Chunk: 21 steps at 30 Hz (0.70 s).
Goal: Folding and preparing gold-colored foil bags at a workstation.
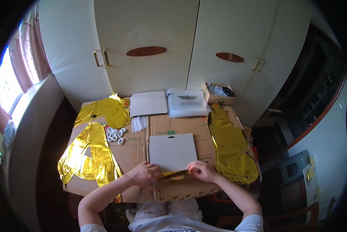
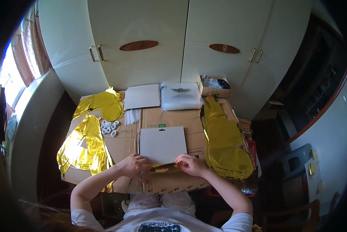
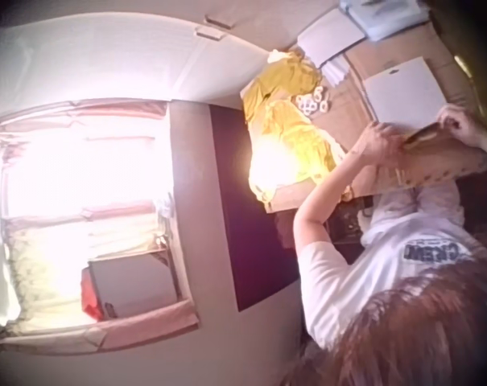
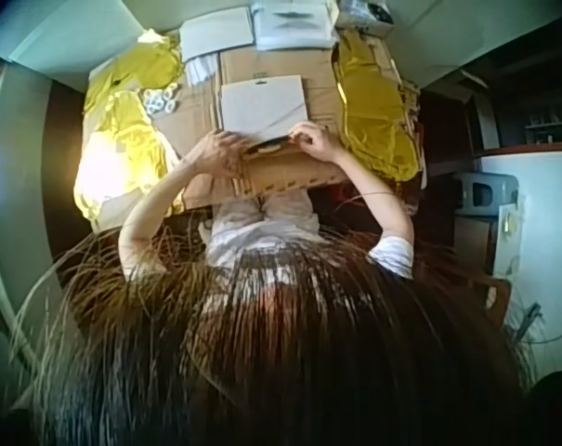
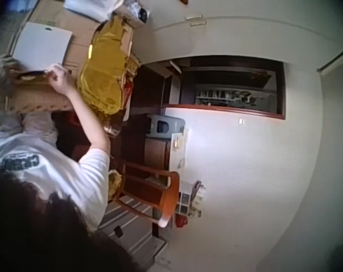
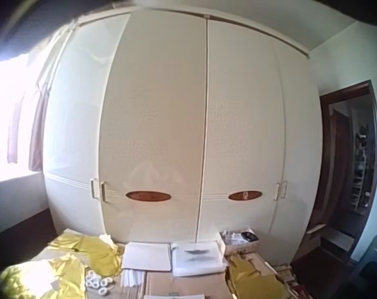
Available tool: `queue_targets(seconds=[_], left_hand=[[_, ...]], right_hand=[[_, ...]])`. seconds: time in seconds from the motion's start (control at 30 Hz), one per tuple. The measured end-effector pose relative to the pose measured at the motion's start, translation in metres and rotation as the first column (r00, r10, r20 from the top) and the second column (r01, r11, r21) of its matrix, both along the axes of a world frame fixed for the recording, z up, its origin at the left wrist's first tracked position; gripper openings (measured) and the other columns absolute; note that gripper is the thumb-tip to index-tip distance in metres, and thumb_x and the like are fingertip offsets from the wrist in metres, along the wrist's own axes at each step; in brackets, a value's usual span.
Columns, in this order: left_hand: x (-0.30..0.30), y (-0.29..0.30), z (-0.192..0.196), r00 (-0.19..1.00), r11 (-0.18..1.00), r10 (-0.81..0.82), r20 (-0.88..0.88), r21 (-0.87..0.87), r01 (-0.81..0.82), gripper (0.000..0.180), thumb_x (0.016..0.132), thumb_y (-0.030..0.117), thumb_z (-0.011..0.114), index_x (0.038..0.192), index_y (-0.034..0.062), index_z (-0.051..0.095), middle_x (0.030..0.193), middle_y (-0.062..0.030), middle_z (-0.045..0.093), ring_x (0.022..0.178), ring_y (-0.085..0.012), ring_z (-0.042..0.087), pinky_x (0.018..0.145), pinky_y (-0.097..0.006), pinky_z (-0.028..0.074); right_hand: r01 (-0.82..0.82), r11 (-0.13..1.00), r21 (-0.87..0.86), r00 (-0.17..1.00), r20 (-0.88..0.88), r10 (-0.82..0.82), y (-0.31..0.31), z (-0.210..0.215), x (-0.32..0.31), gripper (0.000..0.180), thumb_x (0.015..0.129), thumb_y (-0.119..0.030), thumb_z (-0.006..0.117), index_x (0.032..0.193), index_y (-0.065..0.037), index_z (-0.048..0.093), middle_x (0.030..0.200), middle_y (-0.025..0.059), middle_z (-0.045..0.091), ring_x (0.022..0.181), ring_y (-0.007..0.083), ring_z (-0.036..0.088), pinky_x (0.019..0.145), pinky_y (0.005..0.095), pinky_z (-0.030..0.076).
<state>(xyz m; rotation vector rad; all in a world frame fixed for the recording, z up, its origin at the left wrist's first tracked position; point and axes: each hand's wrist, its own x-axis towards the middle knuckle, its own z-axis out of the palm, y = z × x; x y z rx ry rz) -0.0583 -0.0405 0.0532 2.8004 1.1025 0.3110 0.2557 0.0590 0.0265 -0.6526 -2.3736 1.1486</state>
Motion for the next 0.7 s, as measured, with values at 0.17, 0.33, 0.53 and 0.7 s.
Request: queue_targets(seconds=[0.17, 0.33, 0.53, 0.7], left_hand=[[0.005, -0.008, -0.024, 0.978, 0.982, 0.185, 0.095, 0.024, -0.188, 0.037, 0.078, 0.045, 0.071, 0.084, 0.0089, 0.07, 0.099, -0.005, 0.063, 0.101, -0.0229, 0.059, 0.091, -0.039, 0.043], [0.007, -0.008, -0.04, 0.914, 0.935, 0.355, 0.196, -0.107, -0.34, 0.022, 0.081, 0.032, 0.07, 0.081, 0.0095, 0.071, 0.093, -0.0043, 0.064, 0.096, -0.0238, 0.059, 0.086, -0.039, 0.043], [0.017, -0.006, -0.051, 0.778, 0.869, 0.495, 0.386, -0.201, -0.453, 0.016, 0.082, 0.023, 0.07, 0.086, 0.0082, 0.073, 0.087, -0.0058, 0.063, 0.091, -0.0245, 0.06, 0.083, -0.04, 0.043], [0.021, -0.003, -0.055, 0.722, 0.848, 0.528, 0.447, -0.235, -0.475, 0.015, 0.08, 0.018, 0.069, 0.079, 0.0038, 0.07, 0.081, -0.0098, 0.063, 0.082, -0.0288, 0.06, 0.075, -0.041, 0.047]], right_hand=[[0.028, 0.995, 0.097, 0.997, -0.074, -0.02, 0.015, -0.017, -0.011, 0.01, 0.091, -0.005, 0.06, 0.1, -0.003, 0.055, 0.103, 0.0063, 0.063, 0.091, 0.0177, 0.065, 0.083, 0.0283, 0.052], [0.059, 0.978, -0.199, 0.987, -0.137, -0.087, 0.022, -0.025, -0.017, 0.012, 0.097, -0.007, 0.053, 0.106, -0.001, 0.05, 0.093, 0.0064, 0.06, 0.085, 0.0114, 0.059, 0.075, 0.0271, 0.05], [0.181, 0.98, -0.081, 0.98, -0.072, -0.187, 0.024, -0.033, -0.016, 0.021, 0.095, -0.019, 0.058, 0.105, -0.001, 0.052, 0.091, 0.0091, 0.058, 0.077, 0.0151, 0.055, 0.071, 0.03, 0.047], [0.347, 0.854, 0.388, 0.937, -0.171, -0.303, 0.011, -0.029, -0.018, 0.04, 0.086, -0.036, 0.069, 0.103, -0.002, 0.055, 0.089, 0.0103, 0.06, 0.092, 0.0258, 0.054, 0.084, 0.0383, 0.045]])
